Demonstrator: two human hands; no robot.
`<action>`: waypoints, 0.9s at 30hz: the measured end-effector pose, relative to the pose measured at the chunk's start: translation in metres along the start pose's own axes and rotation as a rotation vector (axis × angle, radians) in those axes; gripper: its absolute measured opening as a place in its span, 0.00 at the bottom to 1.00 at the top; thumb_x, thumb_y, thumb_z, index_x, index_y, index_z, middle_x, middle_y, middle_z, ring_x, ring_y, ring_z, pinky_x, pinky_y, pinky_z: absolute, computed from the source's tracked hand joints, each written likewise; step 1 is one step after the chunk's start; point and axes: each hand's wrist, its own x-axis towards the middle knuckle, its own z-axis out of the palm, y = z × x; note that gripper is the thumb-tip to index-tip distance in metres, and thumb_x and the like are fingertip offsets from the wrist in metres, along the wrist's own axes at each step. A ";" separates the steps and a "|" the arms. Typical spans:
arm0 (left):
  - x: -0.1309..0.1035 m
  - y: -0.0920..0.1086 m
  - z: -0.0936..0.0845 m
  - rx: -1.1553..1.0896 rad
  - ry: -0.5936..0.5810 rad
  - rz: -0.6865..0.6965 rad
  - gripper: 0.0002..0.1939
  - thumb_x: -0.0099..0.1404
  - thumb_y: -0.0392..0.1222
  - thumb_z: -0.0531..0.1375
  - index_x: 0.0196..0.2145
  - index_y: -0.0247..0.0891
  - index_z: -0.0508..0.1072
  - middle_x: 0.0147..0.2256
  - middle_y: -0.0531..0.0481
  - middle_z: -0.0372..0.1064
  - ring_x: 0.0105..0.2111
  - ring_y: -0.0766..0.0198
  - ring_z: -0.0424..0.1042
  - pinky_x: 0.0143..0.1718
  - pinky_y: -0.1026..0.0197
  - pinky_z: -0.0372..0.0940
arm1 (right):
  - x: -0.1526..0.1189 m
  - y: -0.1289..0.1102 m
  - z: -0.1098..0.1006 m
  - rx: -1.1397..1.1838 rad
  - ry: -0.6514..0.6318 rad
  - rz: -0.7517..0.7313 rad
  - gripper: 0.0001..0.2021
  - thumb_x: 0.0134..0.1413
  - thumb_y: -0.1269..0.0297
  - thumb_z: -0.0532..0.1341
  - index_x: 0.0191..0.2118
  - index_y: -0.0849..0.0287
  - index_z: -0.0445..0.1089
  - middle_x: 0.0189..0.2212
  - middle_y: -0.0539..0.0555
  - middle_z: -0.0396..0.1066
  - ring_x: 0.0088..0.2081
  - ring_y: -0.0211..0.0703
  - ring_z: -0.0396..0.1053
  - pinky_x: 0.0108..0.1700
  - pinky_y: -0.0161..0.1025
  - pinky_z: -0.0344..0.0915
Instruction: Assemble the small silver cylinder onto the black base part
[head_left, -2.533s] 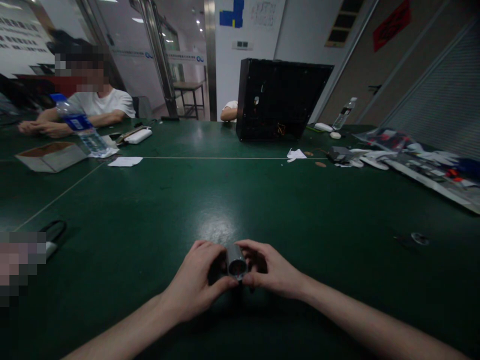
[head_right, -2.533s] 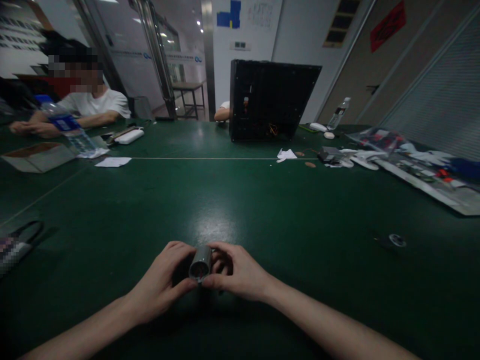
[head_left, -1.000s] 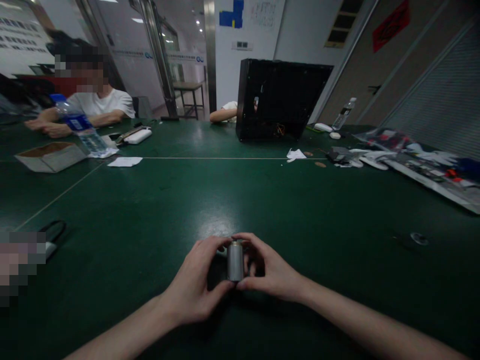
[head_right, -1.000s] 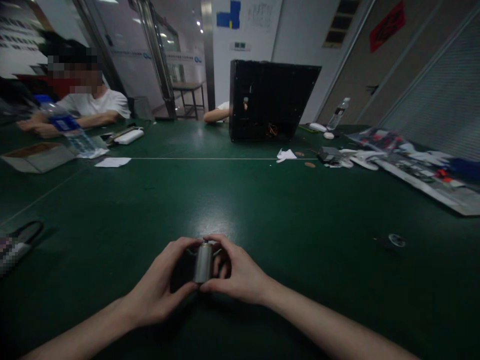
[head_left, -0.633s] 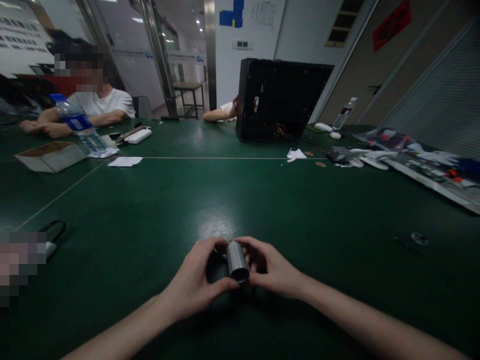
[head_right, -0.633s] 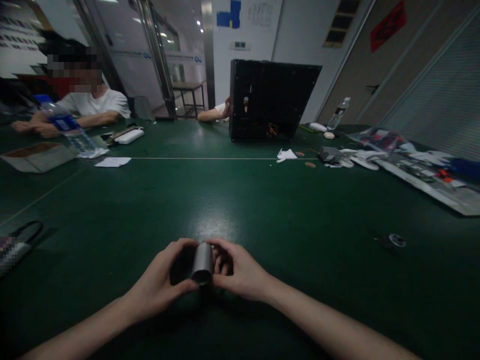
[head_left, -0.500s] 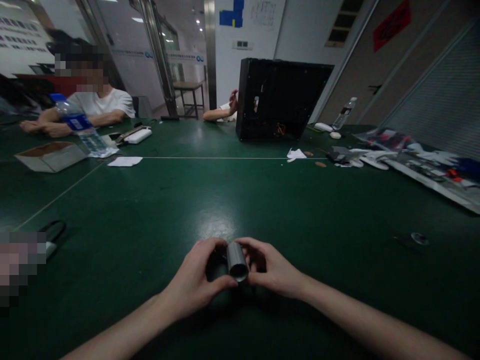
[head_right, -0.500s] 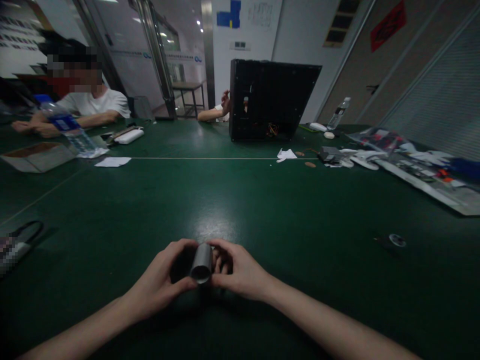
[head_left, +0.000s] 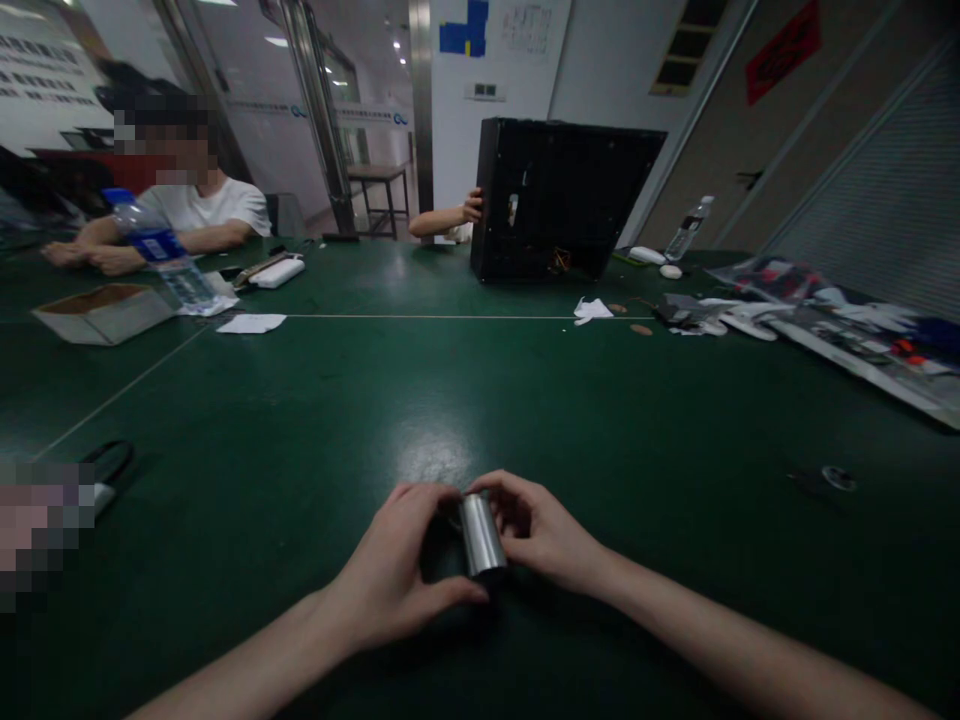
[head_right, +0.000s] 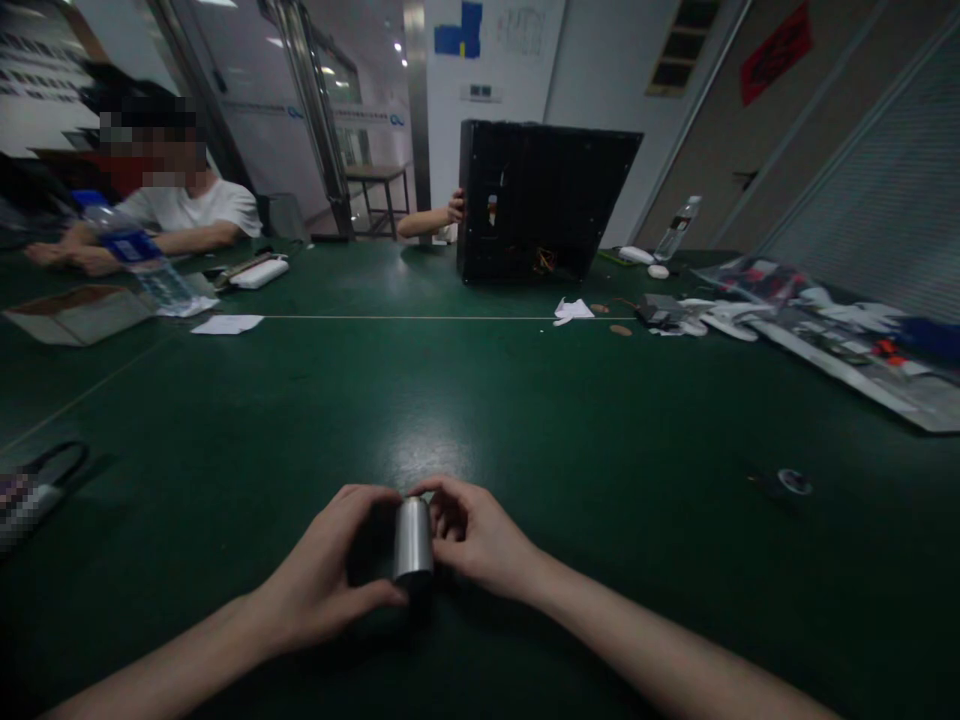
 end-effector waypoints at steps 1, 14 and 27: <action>-0.001 0.000 0.001 0.008 0.005 0.026 0.31 0.51 0.48 0.68 0.50 0.41 0.60 0.44 0.46 0.66 0.42 0.54 0.67 0.41 0.52 0.66 | 0.000 0.000 0.000 0.002 0.002 -0.021 0.20 0.43 0.76 0.62 0.45 0.57 0.65 0.29 0.47 0.65 0.28 0.33 0.62 0.29 0.31 0.59; 0.001 -0.003 0.006 0.099 0.059 0.180 0.27 0.58 0.30 0.58 0.52 0.43 0.54 0.48 0.44 0.62 0.46 0.54 0.65 0.45 0.49 0.64 | -0.005 0.001 -0.003 -0.003 0.021 -0.142 0.20 0.50 0.68 0.64 0.50 0.54 0.63 0.44 0.53 0.68 0.43 0.43 0.68 0.42 0.40 0.67; 0.002 0.001 0.005 0.038 -0.018 0.054 0.25 0.57 0.34 0.61 0.50 0.43 0.55 0.46 0.45 0.63 0.44 0.53 0.66 0.46 0.47 0.64 | -0.011 0.002 0.002 -0.401 0.146 -0.261 0.26 0.49 0.73 0.62 0.53 0.53 0.56 0.44 0.53 0.67 0.39 0.40 0.69 0.43 0.41 0.66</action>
